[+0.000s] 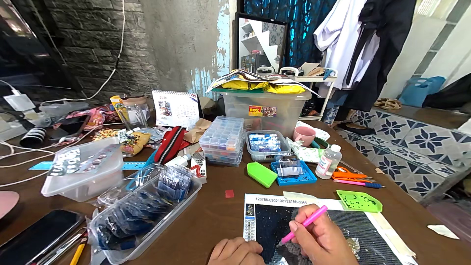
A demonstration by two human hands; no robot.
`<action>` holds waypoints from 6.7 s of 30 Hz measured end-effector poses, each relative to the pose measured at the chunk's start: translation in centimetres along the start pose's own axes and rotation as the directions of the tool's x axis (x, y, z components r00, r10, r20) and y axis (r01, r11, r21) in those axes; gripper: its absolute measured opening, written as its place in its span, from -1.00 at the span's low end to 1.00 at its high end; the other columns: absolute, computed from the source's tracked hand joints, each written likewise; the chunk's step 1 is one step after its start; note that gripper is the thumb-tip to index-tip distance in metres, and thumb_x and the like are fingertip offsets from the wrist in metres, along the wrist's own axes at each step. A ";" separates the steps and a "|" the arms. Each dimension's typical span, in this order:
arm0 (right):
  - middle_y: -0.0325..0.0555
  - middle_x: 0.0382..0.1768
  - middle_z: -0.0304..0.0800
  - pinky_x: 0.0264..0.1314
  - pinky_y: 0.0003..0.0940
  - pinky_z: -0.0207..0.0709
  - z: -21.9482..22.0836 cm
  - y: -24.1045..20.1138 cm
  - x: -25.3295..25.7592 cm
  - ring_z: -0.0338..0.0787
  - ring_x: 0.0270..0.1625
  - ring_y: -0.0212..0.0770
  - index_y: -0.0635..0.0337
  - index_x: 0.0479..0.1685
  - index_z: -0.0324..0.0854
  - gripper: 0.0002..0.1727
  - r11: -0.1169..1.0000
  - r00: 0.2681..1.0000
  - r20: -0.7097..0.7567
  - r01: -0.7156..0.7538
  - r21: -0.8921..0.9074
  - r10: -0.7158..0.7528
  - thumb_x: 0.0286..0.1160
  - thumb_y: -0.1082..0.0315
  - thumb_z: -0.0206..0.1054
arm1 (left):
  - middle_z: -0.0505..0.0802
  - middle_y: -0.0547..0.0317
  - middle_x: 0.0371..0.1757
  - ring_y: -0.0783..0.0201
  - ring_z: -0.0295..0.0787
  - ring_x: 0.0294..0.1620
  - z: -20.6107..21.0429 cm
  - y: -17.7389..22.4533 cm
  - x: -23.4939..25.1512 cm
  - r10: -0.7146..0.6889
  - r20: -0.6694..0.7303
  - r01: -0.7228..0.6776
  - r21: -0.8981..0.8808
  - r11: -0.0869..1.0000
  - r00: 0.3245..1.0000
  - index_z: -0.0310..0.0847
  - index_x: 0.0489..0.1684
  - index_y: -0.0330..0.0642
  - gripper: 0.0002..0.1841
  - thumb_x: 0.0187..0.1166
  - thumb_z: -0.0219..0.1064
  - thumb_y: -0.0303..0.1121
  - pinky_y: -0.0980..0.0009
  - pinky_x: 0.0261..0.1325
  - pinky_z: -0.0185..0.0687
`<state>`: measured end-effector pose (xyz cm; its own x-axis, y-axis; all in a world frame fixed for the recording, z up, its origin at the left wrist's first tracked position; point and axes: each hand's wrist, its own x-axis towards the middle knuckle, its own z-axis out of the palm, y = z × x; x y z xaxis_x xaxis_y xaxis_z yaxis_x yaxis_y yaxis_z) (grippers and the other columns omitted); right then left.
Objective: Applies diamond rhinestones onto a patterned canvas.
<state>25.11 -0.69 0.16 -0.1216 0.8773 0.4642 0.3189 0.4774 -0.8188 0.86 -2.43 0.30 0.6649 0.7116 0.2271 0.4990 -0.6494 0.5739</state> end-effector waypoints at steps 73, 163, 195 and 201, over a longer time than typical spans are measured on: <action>-0.49 -0.50 0.62 -0.51 -0.66 0.53 -0.5 0.2 0.1 0.61 -0.54 -0.62 0.09 -0.08 0.40 -0.87 0.982 0.999 -0.011 -0.034 0.185 0.037 0.60 0.52 0.21 | 0.77 -0.18 0.39 -0.19 0.65 0.44 0.1 -0.1 0.0 0.009 -0.005 -0.009 0.003 1.000 1.000 0.73 0.12 -0.28 -0.49 0.40 0.48 -0.02 -0.22 0.48 0.34; -0.34 -0.45 0.68 -0.39 -0.63 0.57 -0.3 -0.1 -0.7 0.66 -0.45 -0.60 0.15 -0.05 0.44 -0.93 0.969 0.981 0.134 0.107 0.223 -0.139 0.70 0.42 0.24 | 0.77 -0.18 0.39 -0.19 0.65 0.43 0.2 -0.1 -0.1 0.005 -0.013 -0.005 0.001 1.000 1.000 0.73 0.09 -0.28 -0.50 0.40 0.48 -0.02 -0.23 0.47 0.34; -0.36 -0.51 0.65 -0.48 -0.66 0.53 -0.2 0.3 -0.1 0.63 -0.52 -0.60 0.21 -0.07 0.44 -0.93 0.997 0.999 0.036 0.036 0.064 -0.039 0.63 0.46 0.23 | 0.77 -0.18 0.40 -0.20 0.64 0.44 0.1 0.0 0.0 0.002 -0.004 -0.002 0.004 1.000 1.000 0.72 0.13 -0.29 -0.48 0.40 0.49 -0.03 -0.23 0.48 0.33; -0.29 -0.54 0.62 -0.47 -0.66 0.50 -0.2 0.5 -0.1 0.60 -0.54 -0.59 0.26 -0.08 0.45 -0.92 0.995 0.994 0.050 0.100 0.007 -0.101 0.65 0.44 0.23 | 0.77 -0.17 0.40 -0.20 0.64 0.45 0.2 -0.1 -0.1 0.002 -0.006 -0.002 0.005 1.000 1.000 0.73 0.13 -0.28 -0.49 0.39 0.48 -0.02 -0.24 0.48 0.33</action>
<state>25.42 -0.61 -0.22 -0.1999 0.8262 0.5267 0.2988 0.5633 -0.7703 0.88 -2.46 0.10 0.6622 0.7122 0.2330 0.5006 -0.6519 0.5696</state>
